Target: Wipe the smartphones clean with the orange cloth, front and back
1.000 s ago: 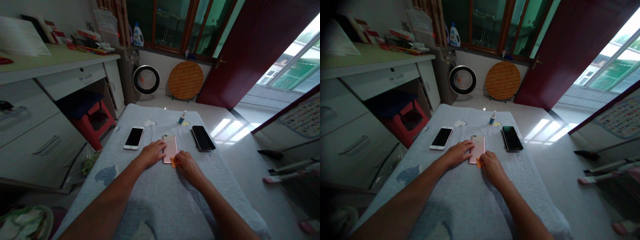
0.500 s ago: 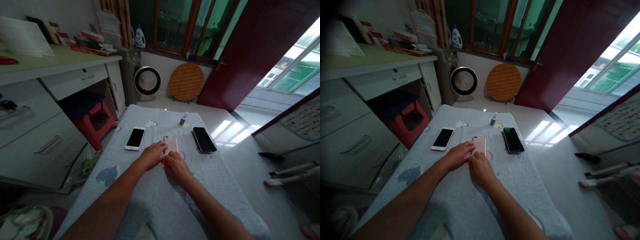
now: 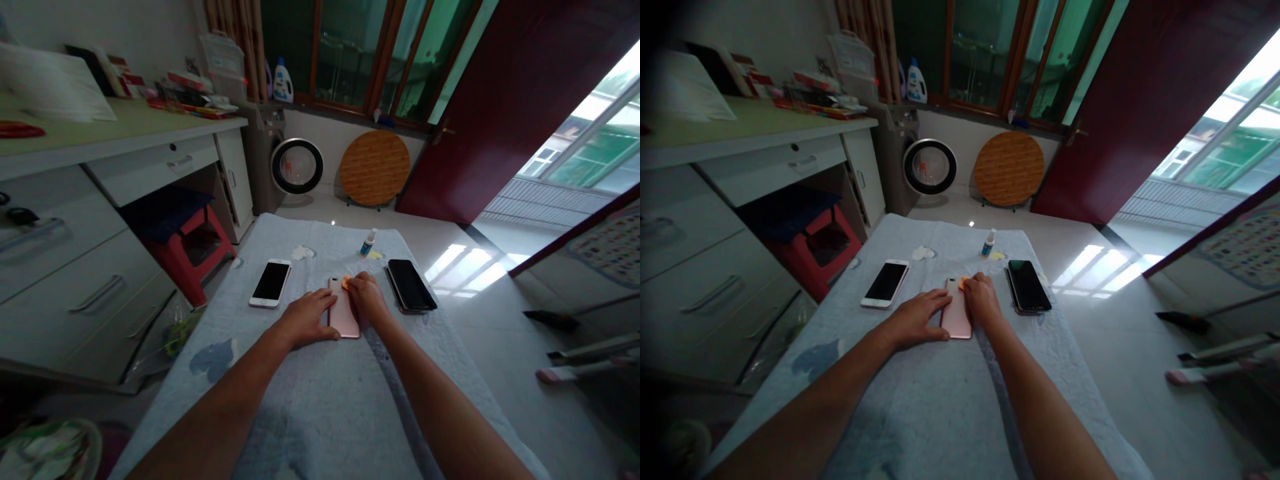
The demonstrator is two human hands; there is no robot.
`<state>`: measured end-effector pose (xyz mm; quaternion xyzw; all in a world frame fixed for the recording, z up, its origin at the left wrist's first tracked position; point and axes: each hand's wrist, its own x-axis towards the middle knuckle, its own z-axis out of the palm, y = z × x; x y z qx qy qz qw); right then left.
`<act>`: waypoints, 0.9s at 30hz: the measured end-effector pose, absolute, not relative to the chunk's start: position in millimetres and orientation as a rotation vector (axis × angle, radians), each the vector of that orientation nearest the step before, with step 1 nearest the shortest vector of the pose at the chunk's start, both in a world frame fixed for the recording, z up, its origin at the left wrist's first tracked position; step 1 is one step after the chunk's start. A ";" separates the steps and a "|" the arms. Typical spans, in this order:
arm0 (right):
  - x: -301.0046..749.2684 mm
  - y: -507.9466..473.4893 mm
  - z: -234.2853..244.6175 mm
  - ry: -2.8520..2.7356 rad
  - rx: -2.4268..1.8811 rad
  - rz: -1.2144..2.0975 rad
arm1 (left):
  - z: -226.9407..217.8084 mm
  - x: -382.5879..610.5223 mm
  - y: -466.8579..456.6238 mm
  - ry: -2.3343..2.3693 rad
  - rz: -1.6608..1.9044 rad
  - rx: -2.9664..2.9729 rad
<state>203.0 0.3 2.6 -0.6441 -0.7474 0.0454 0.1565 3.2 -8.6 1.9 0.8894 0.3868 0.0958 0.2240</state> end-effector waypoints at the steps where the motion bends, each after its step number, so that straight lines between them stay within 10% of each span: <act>1: 201.6 7.2 1.4 -2.136 -1.865 0.115 | 2.4 3.1 -8.4 1.065 0.258 2.455; 27: 188.5 -68.9 13.3 -2.524 -1.317 0.346 | 5.6 9.6 -12.9 1.186 0.340 2.261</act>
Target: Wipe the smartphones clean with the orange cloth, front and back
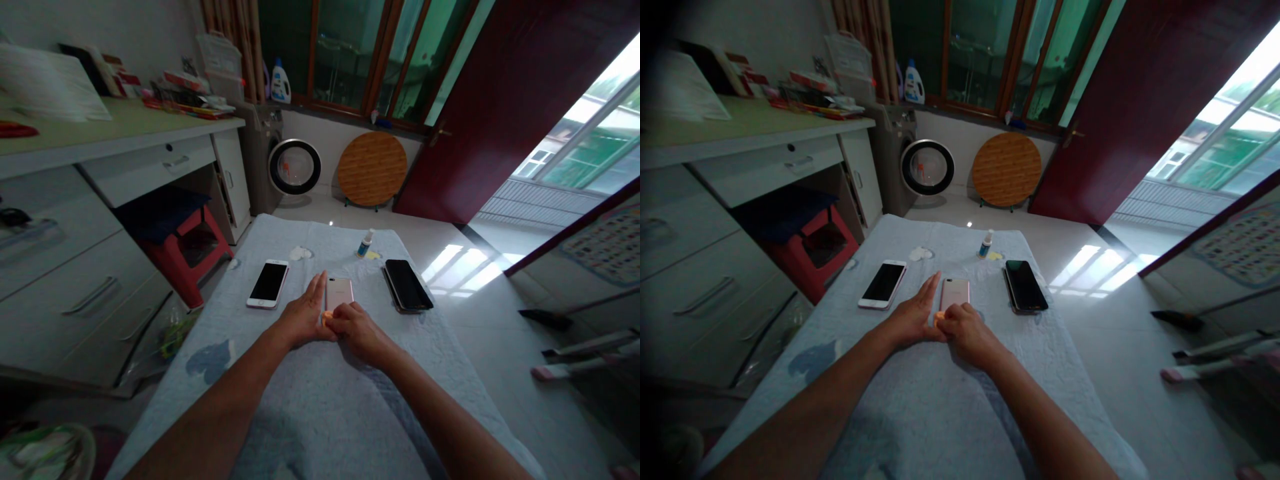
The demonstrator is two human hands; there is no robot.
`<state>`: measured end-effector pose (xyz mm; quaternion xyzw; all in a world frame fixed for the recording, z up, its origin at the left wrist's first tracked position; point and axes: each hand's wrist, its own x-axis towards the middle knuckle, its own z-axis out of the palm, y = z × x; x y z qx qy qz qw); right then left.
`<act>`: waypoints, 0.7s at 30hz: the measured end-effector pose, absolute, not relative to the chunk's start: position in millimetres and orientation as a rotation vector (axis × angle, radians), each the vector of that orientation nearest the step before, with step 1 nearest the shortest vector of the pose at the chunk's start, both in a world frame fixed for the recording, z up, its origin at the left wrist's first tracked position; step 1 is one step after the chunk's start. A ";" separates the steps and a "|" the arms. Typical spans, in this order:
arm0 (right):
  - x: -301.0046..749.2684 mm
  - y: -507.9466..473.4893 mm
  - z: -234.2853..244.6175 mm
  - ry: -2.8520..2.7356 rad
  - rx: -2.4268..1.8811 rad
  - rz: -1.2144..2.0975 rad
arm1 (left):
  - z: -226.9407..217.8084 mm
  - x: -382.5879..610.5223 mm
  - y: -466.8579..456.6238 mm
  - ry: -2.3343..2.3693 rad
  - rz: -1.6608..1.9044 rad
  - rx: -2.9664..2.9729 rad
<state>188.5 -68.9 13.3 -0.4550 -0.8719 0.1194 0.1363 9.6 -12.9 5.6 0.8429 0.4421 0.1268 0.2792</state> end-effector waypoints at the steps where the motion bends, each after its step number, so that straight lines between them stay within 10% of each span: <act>1: 187.1 -63.4 12.4 -2.522 -1.328 0.330 | 5.9 9.7 -13.0 1.186 0.340 2.258; 21: 210.1 -18.0 -7.4 -2.173 -1.727 0.194 | 3.5 7.1 -9.2 1.146 0.184 2.410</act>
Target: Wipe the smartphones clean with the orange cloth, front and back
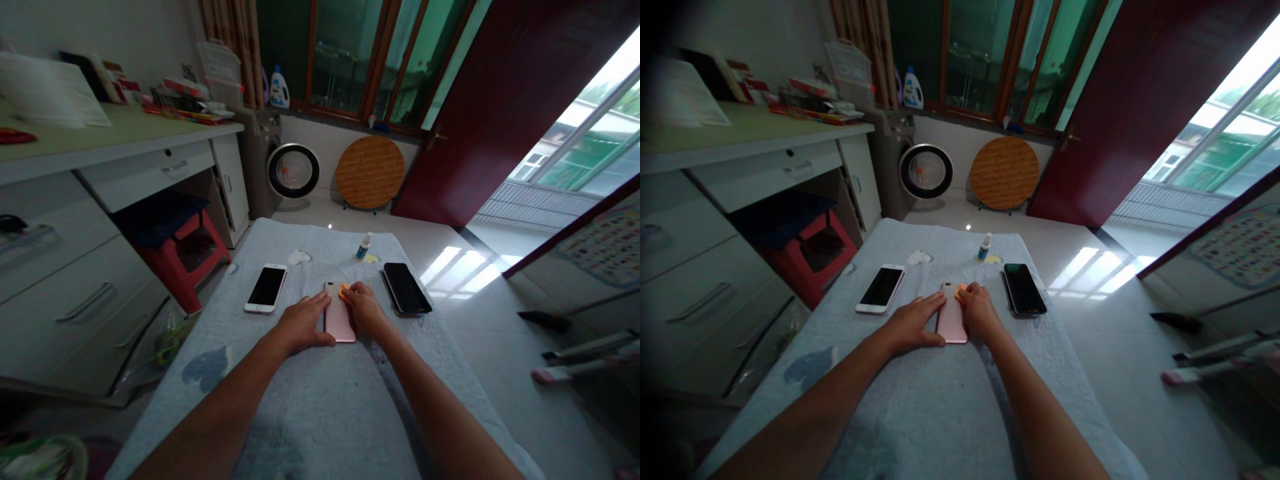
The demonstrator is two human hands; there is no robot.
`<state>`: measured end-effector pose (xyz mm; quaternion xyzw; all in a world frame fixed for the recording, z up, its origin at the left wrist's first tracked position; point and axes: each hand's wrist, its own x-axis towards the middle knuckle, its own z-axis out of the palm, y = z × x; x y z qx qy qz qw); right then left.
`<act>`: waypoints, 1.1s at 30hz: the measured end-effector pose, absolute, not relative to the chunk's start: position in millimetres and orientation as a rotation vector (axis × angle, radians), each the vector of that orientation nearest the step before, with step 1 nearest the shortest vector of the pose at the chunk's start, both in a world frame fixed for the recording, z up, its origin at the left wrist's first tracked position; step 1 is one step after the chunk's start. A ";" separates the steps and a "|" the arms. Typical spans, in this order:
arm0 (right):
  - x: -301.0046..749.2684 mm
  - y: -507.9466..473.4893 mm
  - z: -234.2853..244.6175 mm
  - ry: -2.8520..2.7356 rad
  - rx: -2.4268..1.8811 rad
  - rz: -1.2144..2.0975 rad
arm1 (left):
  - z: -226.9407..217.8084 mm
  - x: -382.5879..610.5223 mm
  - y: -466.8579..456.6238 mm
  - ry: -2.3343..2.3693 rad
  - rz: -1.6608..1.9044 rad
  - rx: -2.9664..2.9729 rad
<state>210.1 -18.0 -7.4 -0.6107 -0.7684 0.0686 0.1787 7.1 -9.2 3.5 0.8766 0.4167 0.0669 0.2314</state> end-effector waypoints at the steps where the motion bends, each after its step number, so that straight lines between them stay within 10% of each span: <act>1: 208.7 -26.8 -5.5 -2.181 -1.716 0.200 | 4.6 7.4 -9.5 1.149 0.177 2.410; 12: 195.1 -111.8 17.9 -2.240 -1.595 0.453 | 14.5 8.4 -13.0 1.161 0.155 2.379; 33: 200.8 15.7 -8.4 -2.012 -1.843 0.225 | 7.8 7.1 -11.2 1.160 0.177 2.365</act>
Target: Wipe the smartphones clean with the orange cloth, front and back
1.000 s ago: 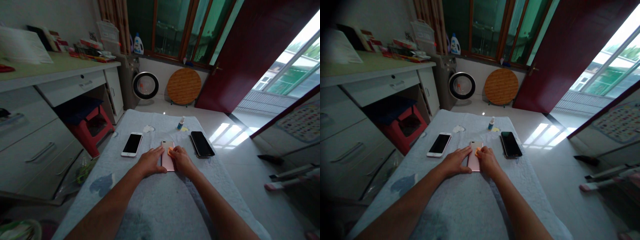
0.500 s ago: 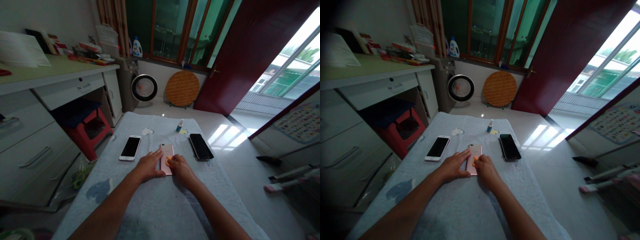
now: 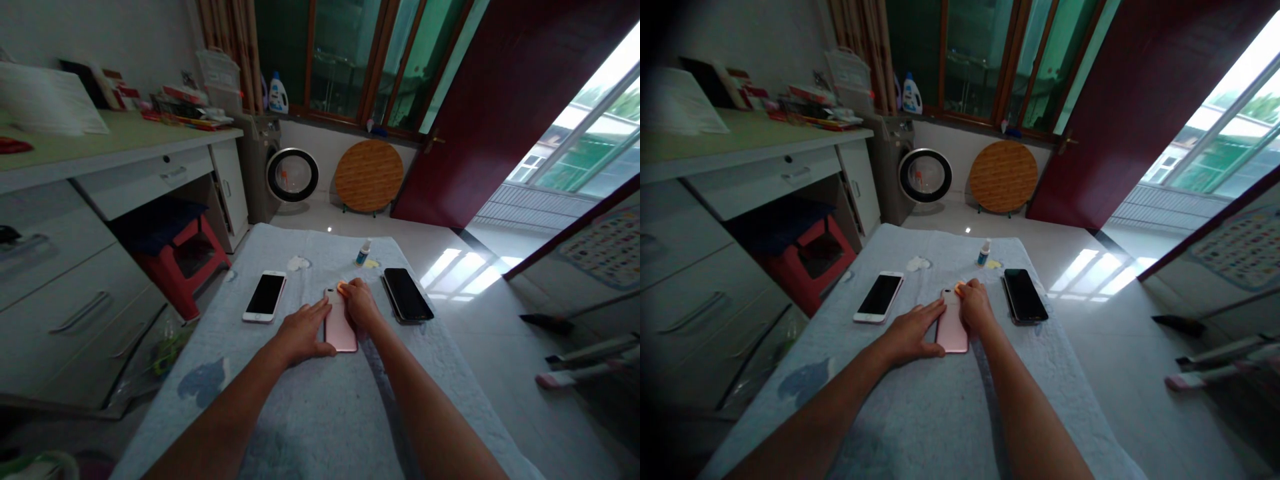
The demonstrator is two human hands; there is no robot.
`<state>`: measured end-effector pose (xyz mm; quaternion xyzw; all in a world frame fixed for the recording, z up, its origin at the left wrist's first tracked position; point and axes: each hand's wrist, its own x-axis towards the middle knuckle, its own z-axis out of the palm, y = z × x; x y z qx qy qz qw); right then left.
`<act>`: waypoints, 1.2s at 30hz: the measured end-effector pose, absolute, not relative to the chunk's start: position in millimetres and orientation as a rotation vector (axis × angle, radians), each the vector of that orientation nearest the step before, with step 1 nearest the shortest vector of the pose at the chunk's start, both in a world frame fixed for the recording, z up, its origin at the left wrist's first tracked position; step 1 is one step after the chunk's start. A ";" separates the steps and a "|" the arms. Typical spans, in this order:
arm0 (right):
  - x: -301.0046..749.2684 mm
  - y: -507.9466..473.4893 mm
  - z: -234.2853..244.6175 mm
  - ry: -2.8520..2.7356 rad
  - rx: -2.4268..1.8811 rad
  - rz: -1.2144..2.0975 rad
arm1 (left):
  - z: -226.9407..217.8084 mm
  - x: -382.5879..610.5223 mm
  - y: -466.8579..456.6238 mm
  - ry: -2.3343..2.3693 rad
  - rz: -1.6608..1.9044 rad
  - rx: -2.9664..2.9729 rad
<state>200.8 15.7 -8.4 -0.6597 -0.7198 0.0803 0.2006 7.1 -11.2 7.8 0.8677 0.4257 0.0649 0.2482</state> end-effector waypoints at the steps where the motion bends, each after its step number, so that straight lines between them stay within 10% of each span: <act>1: 202.1 15.0 -9.6 -2.001 -1.837 0.230 | 7.8 7.1 -11.1 1.160 0.178 2.365; 23: 210.1 -115.9 42.5 -2.119 -1.714 0.679 | 7.5 10.3 -11.6 1.180 0.153 2.381; 36: 222.2 -60.4 2.6 -1.827 -2.052 -0.116 | 0.0 8.7 -9.2 1.160 0.175 2.395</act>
